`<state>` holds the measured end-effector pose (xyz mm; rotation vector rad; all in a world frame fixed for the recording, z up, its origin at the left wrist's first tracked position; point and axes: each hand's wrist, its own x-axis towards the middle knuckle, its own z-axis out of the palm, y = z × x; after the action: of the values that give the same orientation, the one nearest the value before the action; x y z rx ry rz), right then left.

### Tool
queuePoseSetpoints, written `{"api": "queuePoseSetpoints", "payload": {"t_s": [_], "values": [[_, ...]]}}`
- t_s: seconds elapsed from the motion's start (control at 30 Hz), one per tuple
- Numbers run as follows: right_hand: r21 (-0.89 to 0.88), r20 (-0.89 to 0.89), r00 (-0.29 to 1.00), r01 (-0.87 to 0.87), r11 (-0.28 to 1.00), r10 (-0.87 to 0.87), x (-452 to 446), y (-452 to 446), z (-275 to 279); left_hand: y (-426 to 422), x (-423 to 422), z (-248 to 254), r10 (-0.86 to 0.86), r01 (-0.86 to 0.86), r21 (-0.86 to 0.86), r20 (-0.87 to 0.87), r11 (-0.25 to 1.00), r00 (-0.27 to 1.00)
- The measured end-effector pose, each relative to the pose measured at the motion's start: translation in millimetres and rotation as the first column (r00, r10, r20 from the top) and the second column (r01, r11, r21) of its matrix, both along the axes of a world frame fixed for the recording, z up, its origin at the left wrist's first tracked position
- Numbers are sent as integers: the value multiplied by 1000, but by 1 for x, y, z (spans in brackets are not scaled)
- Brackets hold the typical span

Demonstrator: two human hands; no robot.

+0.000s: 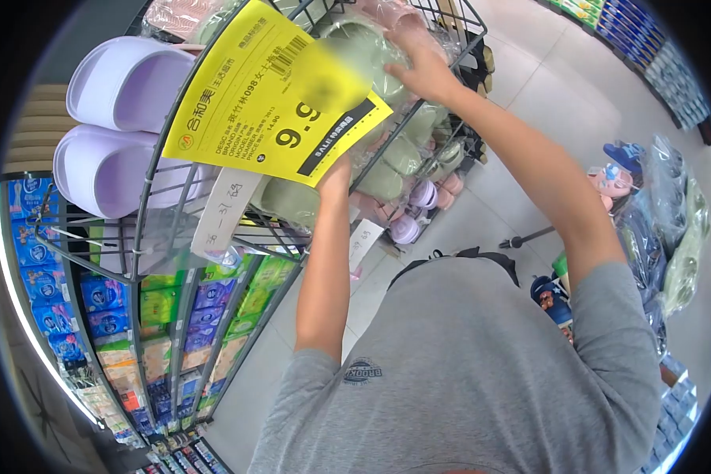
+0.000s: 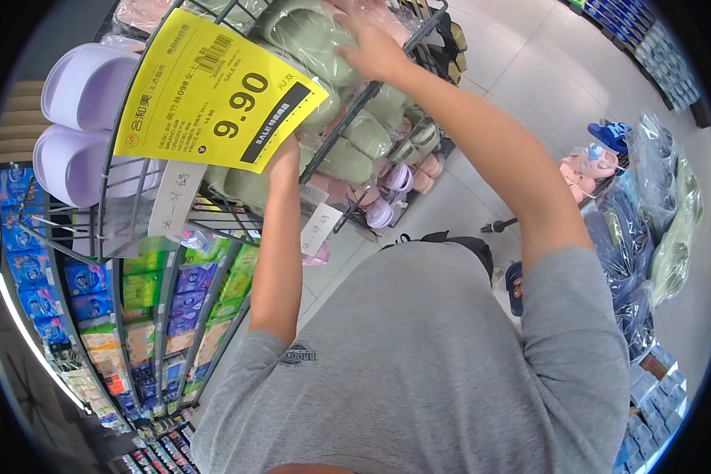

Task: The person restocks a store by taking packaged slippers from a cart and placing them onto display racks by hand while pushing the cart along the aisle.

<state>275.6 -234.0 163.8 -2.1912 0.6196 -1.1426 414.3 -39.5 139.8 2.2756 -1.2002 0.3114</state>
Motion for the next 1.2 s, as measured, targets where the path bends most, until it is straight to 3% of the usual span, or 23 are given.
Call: {"api": "queuePoseSetpoints", "payload": {"t_s": [0.03, 0.1, 0.13, 0.17, 0.2, 0.27, 0.3, 0.4, 0.5, 0.53, 0.57, 0.63, 0.67, 0.73, 0.8, 0.83, 0.87, 0.9, 0.93, 1.0, 1.07, 1.13, 1.2], "values": [[-54, -7, 1000, 28, 998, -28, -5, 5, -5, 3, -3, -1, 11, -12, 17, 26, 1000, 1000], [-5, -119, 992, 42, 999, -42, -18, 16, -2, 4, -7, -1, 32, -34, -10, -164, 999, 986], [44, -232, 972, 52, 998, -40, -24, 21, 2, 5, -11, -1, 56, -71, -29, -352, 997, 934], [-76, -212, 972, 88, 993, -102, -20, 17, -7, 5, -15, -1, 72, -109, -39, -526, 993, 848], [-75, -210, 971, 102, 992, -116, -20, 17, -10, 5, -17, -1, 60, -94, -39, -524, 995, 850], [-323, -287, 915, 186, 928, -283, -23, 17, -14, 3, -23, 2, -37, -1, -83, -454, 997, 890], [-351, -360, 874, 197, 916, -326, -27, 17, -17, 2, -30, 2, -127, 3, -235, -514, 972, 849], [-365, -354, 859, 236, 901, -369, -35, 18, -28, 5, -25, -6, -122, 3, -205, -574, 979, 810], [-339, -220, 900, 290, 895, -375, -44, 30, -39, 9, -4, -16, -70, 57, -42, -485, 998, 872], [-249, -346, 896, 198, 948, -278, -57, 38, -29, 11, -6, -4, -41, 86, 182, -236, 980, 971], [-178, -288, 932, 172, 969, -219, -72, 49, -23, 12, -13, 0, -78, 116, 96, -337, 989, 938], [-230, -306, 918, 186, 955, -252, -94, 72, -37, 8, -1, -15, -47, 66, 52, -311, 996, 949], [-173, -330, 922, 154, 973, -204, -110, 85, -39, 11, -32, 14, 29, -4, 120, -204, 993, 978], [42, -312, 949, 46, 998, -31, -159, 115, -36, 17, -13, -12, -149, 121, -263, -90, 957, 985], [140, -242, 970, 21, 990, 14, -216, 134, -47, 21, -54, -1, -49, 77, -414, 77, 907, 996], [250, -311, 950, 58, 966, 23, -253, 141, -40, 24, -75, 4, -92, 108, -404, 59, 908, 994], [359, -372, 927, 99, 928, 44, -291, 150, -33, 29, -96, 8, -142, 194, -367, 164, 910, 976], [371, -300, 952, 172, 912, -57, -328, 159, -39, 31, -118, 6, -189, 273, -324, 267, 906, 945], [384, -225, 961, 238, 892, -160, -366, 167, -44, 29, -140, -1, -221, 297, -315, 254, 902, 942], [456, -275, 891, 452, 767, -361, -438, 182, -24, 22, -185, -12, -548, 575, -270, 176, 772, 818], [415, -259, 731, 674, 611, -631, -500, 197, -21, 12, -244, -25, -685, 660, -208, -79, 722, 724], [442, -227, 561, 788, 429, -796, -557, 212, -23, -7, -299, -43, -775, 729, -289, -363, 621, 517], [468, -76, 435, 810, 353, -897, -604, 222, -38, -24, -365, -29, -871, 857, -264, -353, 442, 341]]}}
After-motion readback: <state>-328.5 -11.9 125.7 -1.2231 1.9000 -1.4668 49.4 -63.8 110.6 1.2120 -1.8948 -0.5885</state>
